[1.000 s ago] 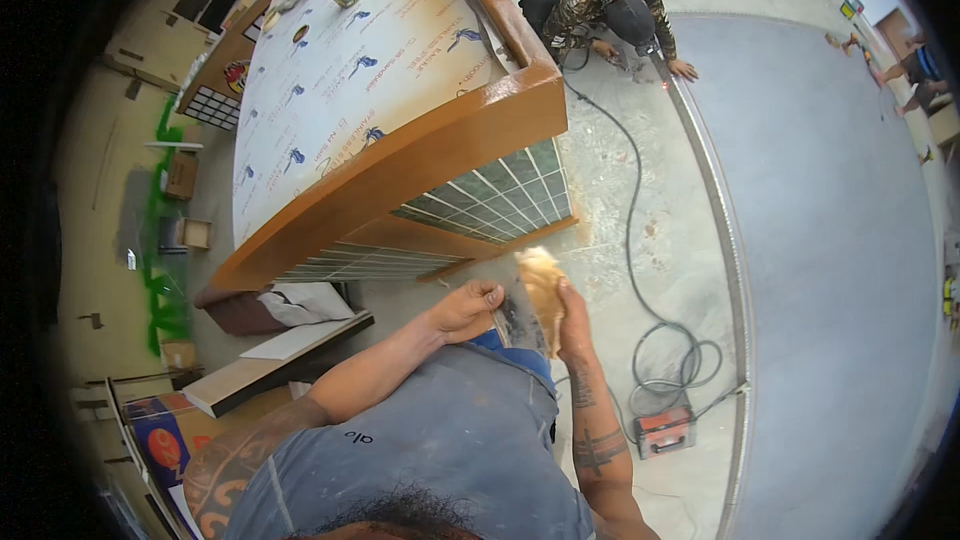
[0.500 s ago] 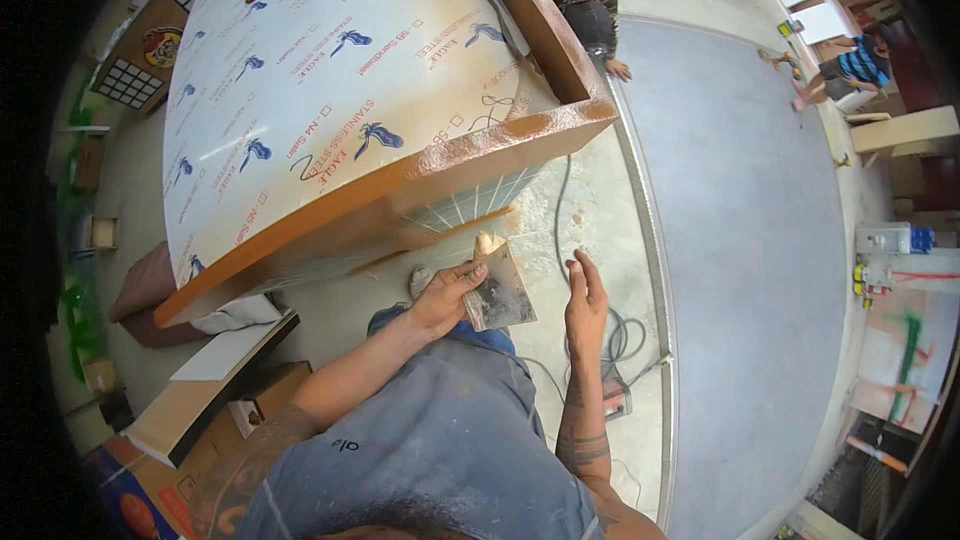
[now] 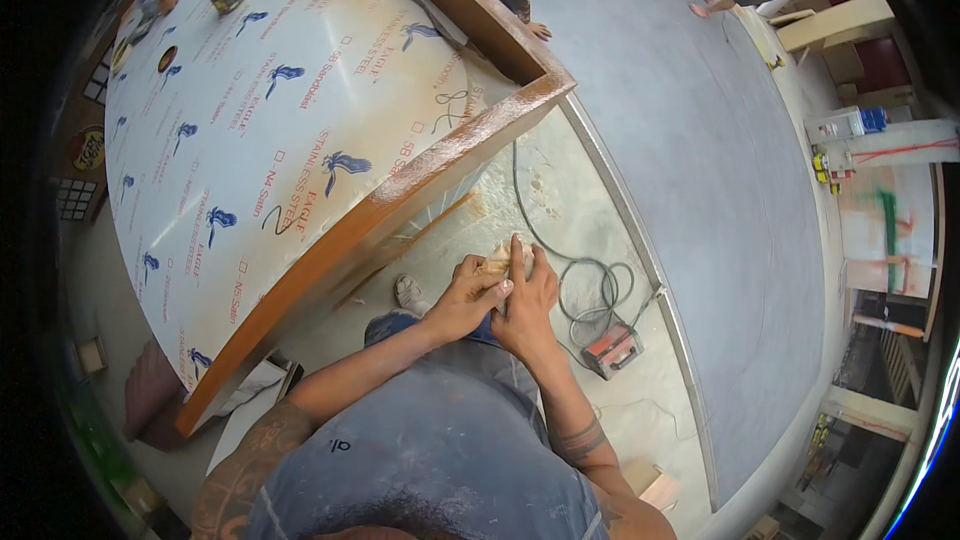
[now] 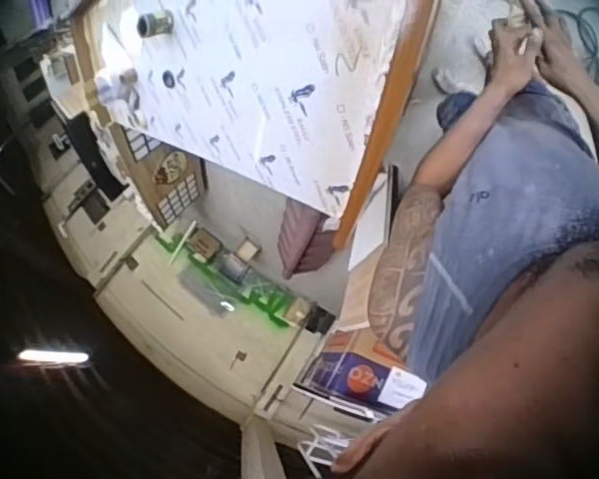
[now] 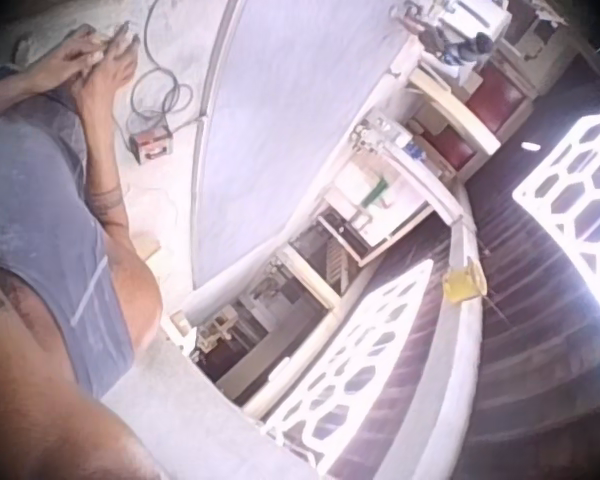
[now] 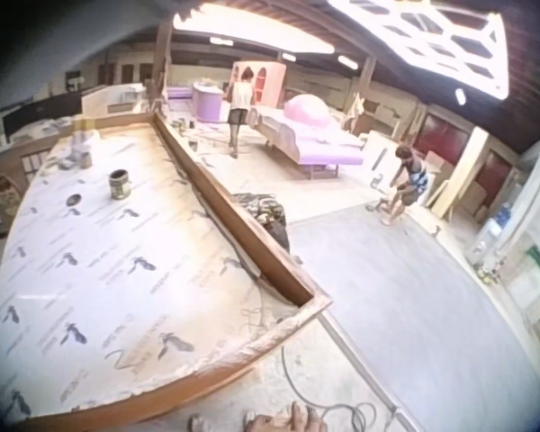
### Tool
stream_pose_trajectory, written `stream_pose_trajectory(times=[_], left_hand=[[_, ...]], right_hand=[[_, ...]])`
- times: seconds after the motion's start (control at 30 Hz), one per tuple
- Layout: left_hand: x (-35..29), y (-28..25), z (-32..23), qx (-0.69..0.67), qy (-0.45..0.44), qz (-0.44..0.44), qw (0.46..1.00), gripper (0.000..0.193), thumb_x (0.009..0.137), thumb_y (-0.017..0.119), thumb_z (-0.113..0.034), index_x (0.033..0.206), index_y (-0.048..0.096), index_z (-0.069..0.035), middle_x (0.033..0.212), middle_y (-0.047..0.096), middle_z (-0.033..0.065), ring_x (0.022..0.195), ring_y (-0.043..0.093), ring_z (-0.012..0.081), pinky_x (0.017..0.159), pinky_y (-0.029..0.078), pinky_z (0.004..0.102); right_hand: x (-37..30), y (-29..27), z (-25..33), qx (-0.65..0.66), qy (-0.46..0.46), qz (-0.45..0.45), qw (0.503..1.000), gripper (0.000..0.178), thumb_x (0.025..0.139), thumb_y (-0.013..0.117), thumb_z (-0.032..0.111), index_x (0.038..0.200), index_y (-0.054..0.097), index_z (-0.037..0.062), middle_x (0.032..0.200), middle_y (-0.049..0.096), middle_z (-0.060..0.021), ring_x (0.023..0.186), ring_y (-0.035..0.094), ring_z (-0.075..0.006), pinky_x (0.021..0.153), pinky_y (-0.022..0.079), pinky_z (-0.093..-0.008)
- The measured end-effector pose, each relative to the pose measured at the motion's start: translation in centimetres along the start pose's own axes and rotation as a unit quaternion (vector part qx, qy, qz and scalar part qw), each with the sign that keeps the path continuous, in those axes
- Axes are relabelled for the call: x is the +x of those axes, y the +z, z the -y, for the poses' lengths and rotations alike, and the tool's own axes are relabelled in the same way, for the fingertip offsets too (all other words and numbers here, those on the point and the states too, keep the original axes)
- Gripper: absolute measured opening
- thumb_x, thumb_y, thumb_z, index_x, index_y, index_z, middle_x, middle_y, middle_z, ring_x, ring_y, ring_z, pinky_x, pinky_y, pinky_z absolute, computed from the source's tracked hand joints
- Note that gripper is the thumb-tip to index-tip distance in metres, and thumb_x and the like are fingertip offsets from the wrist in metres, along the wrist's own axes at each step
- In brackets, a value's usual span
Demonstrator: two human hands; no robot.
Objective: Cleaning or wiping down the surface and edges of a large furniture fixture during assembly or finishing.
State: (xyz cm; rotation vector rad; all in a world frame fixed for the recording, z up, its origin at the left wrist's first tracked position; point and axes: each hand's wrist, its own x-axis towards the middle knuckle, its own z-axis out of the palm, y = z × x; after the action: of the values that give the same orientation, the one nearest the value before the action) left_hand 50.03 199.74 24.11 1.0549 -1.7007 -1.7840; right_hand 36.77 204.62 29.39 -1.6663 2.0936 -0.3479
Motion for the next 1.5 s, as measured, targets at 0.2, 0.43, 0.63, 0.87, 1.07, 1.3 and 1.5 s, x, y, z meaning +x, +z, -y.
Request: stream_pose_trajectory(times=[0.2,0.43,0.63,0.87,1.07,1.3,1.5], left_hand=[[-0.1,-3.2,-1.0,-0.196,-0.086,0.0,0.977,0.039,0.106,0.05,-0.035,0.126,0.068,-0.007,0.125,0.049,0.0137,0.123,0.048,0.025,0.111,0.034,0.0361],[-0.2,-4.9,0.4,-0.168,-0.214,-0.033,0.962,0.034,0.107,0.049,-0.031,0.12,0.07,-0.007,0.121,0.053,0.0092,0.119,0.051,0.0188,0.106,0.039,0.0312],[1.8,-3.7,-2.5,-0.135,-0.208,-0.086,0.965,0.034,0.106,0.053,-0.031,0.119,0.068,-0.004,0.119,0.054,0.0074,0.11,0.056,0.0162,0.096,0.045,0.0301],[3.2,-2.8,-3.5,-0.212,-0.306,-0.078,0.925,0.035,0.105,0.056,-0.031,0.126,0.063,-0.004,0.116,0.056,0.0058,0.104,0.057,0.0137,0.09,0.047,0.0279],[4.0,-1.9,-4.1,-0.184,-0.322,-0.094,0.924,0.039,0.105,0.057,-0.031,0.133,0.057,-0.003,0.118,0.059,0.0056,0.111,0.055,0.0131,0.101,0.042,0.0293],[4.5,-1.6,-4.2,-0.197,-0.338,-0.081,0.917,0.041,0.105,0.057,-0.03,0.134,0.055,-0.001,0.133,0.054,0.0079,0.125,0.05,0.0144,0.106,0.039,0.0292],[4.6,-1.4,-3.5,-0.18,-0.327,-0.089,0.924,0.041,0.104,0.058,-0.03,0.134,0.054,-0.002,0.126,0.057,0.0077,0.117,0.052,0.0136,0.103,0.041,0.0299]], right_hand=[[4.5,-3.1,0.1,0.279,0.022,-0.112,0.953,0.058,0.102,0.047,0.006,0.156,0.028,-0.0001,0.148,0.042,-0.0307,0.133,0.047,-0.0433,0.112,0.038,-0.0473],[12.9,-5.1,2.0,0.357,-0.115,-0.299,0.878,0.048,0.1,0.049,0.0,0.148,0.043,0.0,0.13,0.055,-0.0214,0.119,0.057,-0.0339,0.102,0.046,-0.0405],[15.1,-5.5,2.6,0.349,-0.132,-0.342,0.862,0.048,0.094,0.049,-0.006,0.142,0.049,-0.0018,0.123,0.057,-0.0231,0.112,0.059,-0.0367,0.097,0.047,-0.0406],[15.3,-7.5,1.7,0.371,-0.117,-0.27,0.881,0.052,0.091,0.05,-0.009,0.143,0.047,-0.0011,0.124,0.053,-0.0242,0.111,0.059,-0.0395,0.093,0.05,-0.0421],[15.1,-7.8,1.8,0.343,-0.118,-0.263,0.894,0.059,0.087,0.053,-0.011,0.144,0.044,-0.0027,0.129,0.049,-0.0253,0.113,0.058,-0.0422,0.094,0.051,-0.0439],[15.4,-7.4,1.9,0.351,-0.126,-0.269,0.888,0.062,0.085,0.053,-0.012,0.146,0.04,-0.004,0.131,0.045,-0.0277,0.116,0.054,-0.0446,0.097,0.048,-0.0451],[15.7,-7.5,1.7,0.355,-0.122,-0.273,0.886,0.061,0.086,0.053,-0.012,0.145,0.041,-0.0043,0.13,0.045,-0.028,0.115,0.054,-0.0445,0.097,0.048,-0.0444]])
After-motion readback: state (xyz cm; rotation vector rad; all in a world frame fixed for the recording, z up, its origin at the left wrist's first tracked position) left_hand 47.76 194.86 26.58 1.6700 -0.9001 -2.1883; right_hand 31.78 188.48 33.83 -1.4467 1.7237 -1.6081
